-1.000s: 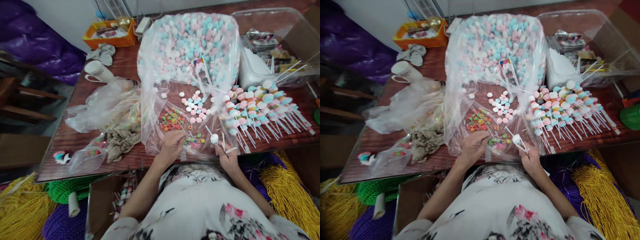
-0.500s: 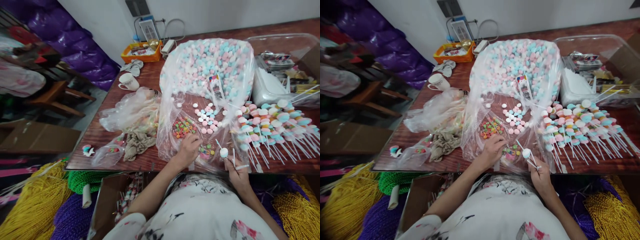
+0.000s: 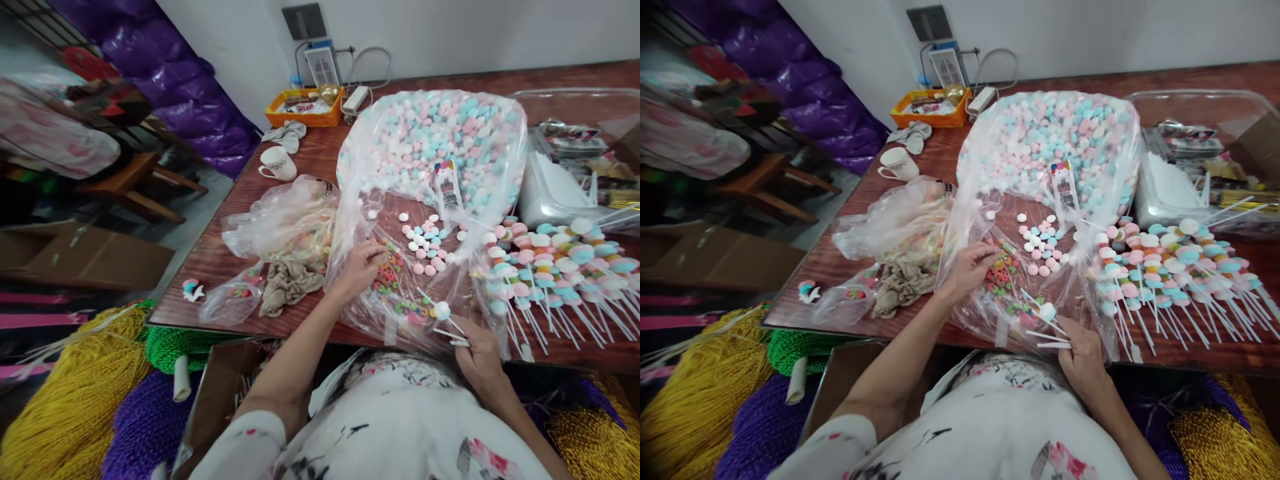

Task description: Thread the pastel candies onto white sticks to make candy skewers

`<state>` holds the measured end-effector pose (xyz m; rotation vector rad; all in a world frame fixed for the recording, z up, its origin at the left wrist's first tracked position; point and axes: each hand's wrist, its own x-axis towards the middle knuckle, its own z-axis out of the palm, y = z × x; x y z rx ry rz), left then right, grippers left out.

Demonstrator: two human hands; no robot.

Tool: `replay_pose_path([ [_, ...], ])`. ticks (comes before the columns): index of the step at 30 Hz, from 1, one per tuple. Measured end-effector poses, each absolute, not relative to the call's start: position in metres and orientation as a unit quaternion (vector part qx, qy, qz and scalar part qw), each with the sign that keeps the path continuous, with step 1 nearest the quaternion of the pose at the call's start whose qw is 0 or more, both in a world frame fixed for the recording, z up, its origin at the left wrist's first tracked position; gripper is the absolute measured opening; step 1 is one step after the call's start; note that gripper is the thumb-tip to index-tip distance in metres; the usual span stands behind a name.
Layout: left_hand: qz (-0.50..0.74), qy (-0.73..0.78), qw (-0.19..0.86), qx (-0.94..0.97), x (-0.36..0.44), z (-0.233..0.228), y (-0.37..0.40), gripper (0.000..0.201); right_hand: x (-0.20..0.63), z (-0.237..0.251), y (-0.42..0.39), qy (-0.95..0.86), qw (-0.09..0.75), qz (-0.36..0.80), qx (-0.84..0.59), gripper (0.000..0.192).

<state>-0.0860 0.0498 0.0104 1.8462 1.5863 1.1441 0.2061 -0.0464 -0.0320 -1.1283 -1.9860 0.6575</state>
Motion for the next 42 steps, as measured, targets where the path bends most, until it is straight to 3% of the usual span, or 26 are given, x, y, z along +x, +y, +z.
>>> replay_pose_path([
  [4, 0.268, 0.592, 0.16, 0.743, -0.099, 0.006, 0.086, 0.026, 0.202, -0.035, -0.045, -0.789, 0.335, 0.221, -0.465, 0.042],
  [9, 0.1, 0.605, 0.076, 0.786, -0.123, 0.003, 0.089, 0.034, 0.202, -0.043, -0.047, -0.779, 0.361, 0.213, -0.466, 0.045],
  [15, 0.145, 0.611, 0.086, 0.773, -0.141, -0.004, 0.071, 0.033, 0.203, -0.048, -0.047, -0.773, 0.384, 0.206, -0.46, 0.039],
  [25, 0.365, 0.624, 0.045, 0.69, -0.142, -0.009, 0.045, 0.018, 0.203, -0.051, -0.049, -0.801, 0.353, 0.157, -0.457, 0.038],
  [36, 0.397, 0.595, 0.093, 0.693, -0.14, 0.02, 0.069, 0.017, 0.201, -0.048, -0.048, -0.813, 0.317, 0.125, -0.473, 0.037],
  [42, 0.205, 0.584, 0.117, 0.777, -0.133, 0.016, 0.103, 0.026, 0.201, -0.048, -0.047, -0.815, 0.312, 0.125, -0.471, 0.039],
])
